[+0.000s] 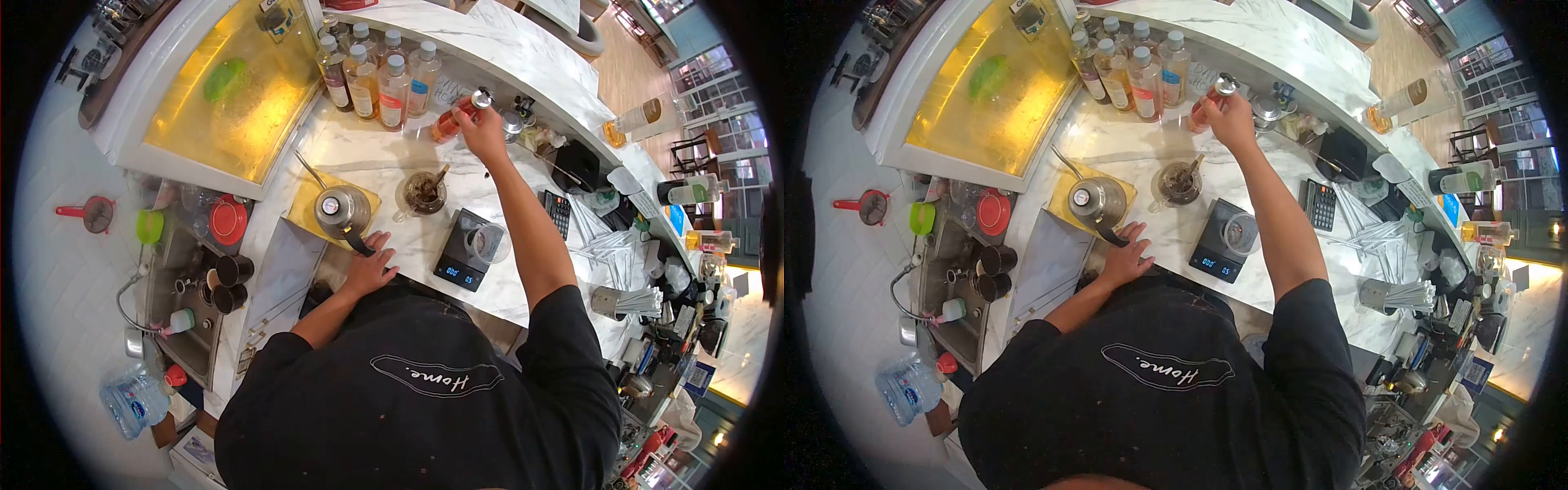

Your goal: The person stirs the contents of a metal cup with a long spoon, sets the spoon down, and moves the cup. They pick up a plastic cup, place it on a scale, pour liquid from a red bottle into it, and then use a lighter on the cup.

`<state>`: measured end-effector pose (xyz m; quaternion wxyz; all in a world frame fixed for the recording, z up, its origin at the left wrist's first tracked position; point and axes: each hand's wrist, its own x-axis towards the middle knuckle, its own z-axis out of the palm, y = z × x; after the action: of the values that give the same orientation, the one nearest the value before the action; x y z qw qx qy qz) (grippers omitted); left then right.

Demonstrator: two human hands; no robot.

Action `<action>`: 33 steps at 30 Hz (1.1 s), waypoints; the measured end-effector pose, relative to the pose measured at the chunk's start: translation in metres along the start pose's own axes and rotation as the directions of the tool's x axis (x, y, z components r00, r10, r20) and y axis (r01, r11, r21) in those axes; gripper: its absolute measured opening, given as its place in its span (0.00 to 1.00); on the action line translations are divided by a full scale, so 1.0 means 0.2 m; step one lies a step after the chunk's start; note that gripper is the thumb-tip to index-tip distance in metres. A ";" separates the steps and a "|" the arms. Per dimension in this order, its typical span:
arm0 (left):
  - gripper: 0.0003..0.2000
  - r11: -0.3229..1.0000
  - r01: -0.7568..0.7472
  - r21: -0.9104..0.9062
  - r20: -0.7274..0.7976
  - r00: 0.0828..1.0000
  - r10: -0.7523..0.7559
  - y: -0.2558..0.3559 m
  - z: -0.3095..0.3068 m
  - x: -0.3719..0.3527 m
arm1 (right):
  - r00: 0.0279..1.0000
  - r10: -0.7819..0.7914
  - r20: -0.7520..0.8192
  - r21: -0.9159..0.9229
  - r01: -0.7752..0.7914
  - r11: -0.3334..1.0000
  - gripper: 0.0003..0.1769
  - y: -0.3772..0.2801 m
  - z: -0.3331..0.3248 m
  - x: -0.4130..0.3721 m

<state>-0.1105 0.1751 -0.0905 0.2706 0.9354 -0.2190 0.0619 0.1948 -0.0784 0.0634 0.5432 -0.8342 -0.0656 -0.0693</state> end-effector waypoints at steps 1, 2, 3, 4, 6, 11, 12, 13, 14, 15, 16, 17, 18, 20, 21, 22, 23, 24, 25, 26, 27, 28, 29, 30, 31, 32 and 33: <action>0.20 1.000 -0.002 -0.004 0.003 1.000 0.002 0.00 0.00 0.00 | 1.000 0.004 -0.002 -0.003 -0.004 1.000 0.14 0.01 -0.02 -0.02; 0.20 1.000 0.009 -0.010 0.007 1.000 -0.009 0.00 0.00 0.00 | 0.999 -0.031 -0.010 -0.010 0.031 0.999 0.14 0.02 -0.05 -0.04; 0.20 1.000 0.020 -0.016 0.013 1.000 -0.019 0.00 0.01 0.00 | 0.998 -0.066 -0.020 -0.017 0.066 0.998 0.14 -0.01 -0.09 -0.07; 0.20 1.000 0.015 -0.021 0.020 1.000 -0.015 0.00 0.02 0.00 | 0.998 -0.059 -0.025 -0.020 0.058 0.998 0.14 -0.07 -0.13 -0.11; 0.20 1.000 0.021 0.015 0.003 1.000 -0.021 0.00 0.03 -0.01 | 1.000 -0.024 0.008 0.043 0.023 0.999 0.13 -0.19 -0.22 -0.19; 0.21 1.000 0.020 0.021 0.010 1.000 -0.021 0.02 0.05 -0.01 | 0.995 -0.095 -0.019 0.084 0.096 0.992 0.13 -0.41 -0.46 -0.35; 0.23 0.999 0.030 0.042 0.020 0.999 -0.031 0.03 0.04 0.00 | 0.990 -0.127 -0.061 0.100 0.132 0.986 0.13 -0.44 -0.50 -0.39; 0.24 0.997 0.041 0.064 0.030 0.999 -0.043 0.05 0.04 0.01 | 0.982 -0.157 -0.102 0.115 0.169 0.979 0.14 -0.46 -0.55 -0.43; 0.24 0.997 0.036 0.067 0.033 0.999 -0.038 0.07 0.03 0.02 | 0.977 -0.184 -0.109 0.143 0.199 0.970 0.14 -0.46 -0.59 -0.46; 0.24 0.996 0.053 0.068 0.001 0.999 -0.053 0.09 0.04 0.02 | 0.978 -0.162 -0.134 0.117 0.178 0.977 0.13 -0.51 -0.64 -0.52; 0.24 0.995 0.073 0.070 -0.030 0.997 -0.071 0.11 0.04 0.03 | 0.970 -0.178 -0.165 0.124 0.199 0.972 0.13 -0.53 -0.68 -0.57; 0.24 0.994 0.076 0.074 -0.026 0.997 -0.075 0.13 0.05 0.03 | 0.962 -0.190 -0.194 0.133 0.218 0.967 0.12 -0.54 -0.73 -0.62; 0.24 0.992 0.089 0.090 -0.049 0.995 -0.085 0.14 0.06 0.04 | 0.959 -0.173 -0.223 0.149 0.209 0.966 0.13 -0.54 -0.79 -0.67; 0.24 0.988 0.105 0.109 -0.064 0.993 -0.098 0.18 0.08 0.05 | 0.949 -0.154 -0.276 0.189 0.210 0.959 0.15 -0.57 -0.90 -0.79; 0.24 0.985 0.123 0.119 -0.086 0.990 -0.113 0.20 0.09 0.06 | 0.951 -0.138 -0.276 0.218 0.202 0.955 0.16 -0.57 -0.97 -0.84; 0.24 0.982 0.138 0.127 -0.107 0.986 -0.125 0.22 0.10 0.07 | 0.945 -0.137 -0.296 0.221 0.207 0.953 0.17 -0.56 -1.02 -0.90; 0.24 0.983 0.130 0.132 -0.100 0.988 -0.117 0.24 0.11 0.10 | 0.937 -0.138 -0.321 0.224 0.216 0.950 0.17 -0.55 -1.06 -0.96; 0.25 0.978 0.141 0.156 -0.104 0.987 -0.126 0.25 0.12 0.12 | 0.931 -0.110 -0.347 0.214 0.193 0.958 0.17 -0.54 -1.10 -1.01; 0.25 0.971 0.157 0.179 -0.103 0.985 -0.140 0.27 0.13 0.11 | 0.926 -0.077 -0.369 0.206 0.162 0.965 0.17 -0.54 -1.13 -1.08; 0.25 0.971 0.153 0.184 -0.092 0.986 -0.138 0.28 0.14 0.13 | 0.925 -0.057 -0.376 0.163 0.126 0.978 0.17 -0.55 -1.16 -1.15; 0.25 0.973 0.141 0.180 -0.100 0.987 -0.125 0.29 0.15 0.15 | 0.900 -0.058 -0.432 0.146 0.134 0.980 0.17 -0.55 -1.17 -1.22; 0.26 0.976 0.130 0.174 -0.107 0.988 -0.112 0.30 0.16 0.16 | 0.897 -0.047 -0.439 0.107 0.104 0.989 0.17 -0.54 -1.19 -1.29; 0.26 0.977 0.127 0.173 -0.096 0.989 -0.111 0.31 0.16 0.16 | 0.894 -0.039 -0.445 0.066 0.076 0.995 0.16 -0.53 -1.22 -1.34; 0.26 0.977 0.126 0.170 -0.080 0.990 -0.114 0.33 0.17 0.17 | 0.894 -0.030 -0.447 0.065 0.066 0.996 0.16 -0.51 -1.24 -1.38; 0.26 0.978 0.127 0.168 -0.064 0.991 -0.118 0.34 0.18 0.18 | 0.893 0.008 -0.451 0.059 0.021 0.998 0.16 -0.47 -1.26 -1.43; 0.26 0.982 0.114 0.151 -0.054 0.993 -0.107 0.35 0.19 0.19 | 0.891 0.048 -0.452 0.054 -0.027 0.998 0.15 -0.43 -1.27 -1.48; 0.26 0.982 0.120 0.148 -0.040 0.993 -0.115 0.36 0.19 0.20 | 0.892 0.063 -0.447 0.056 -0.042 0.998 0.15 -0.41 -1.27 -1.51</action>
<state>-0.1063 0.0848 -0.0795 0.2059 0.9633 -0.1540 0.0769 -0.1287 -0.2889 0.1830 0.5639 -0.7848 0.0826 -0.2436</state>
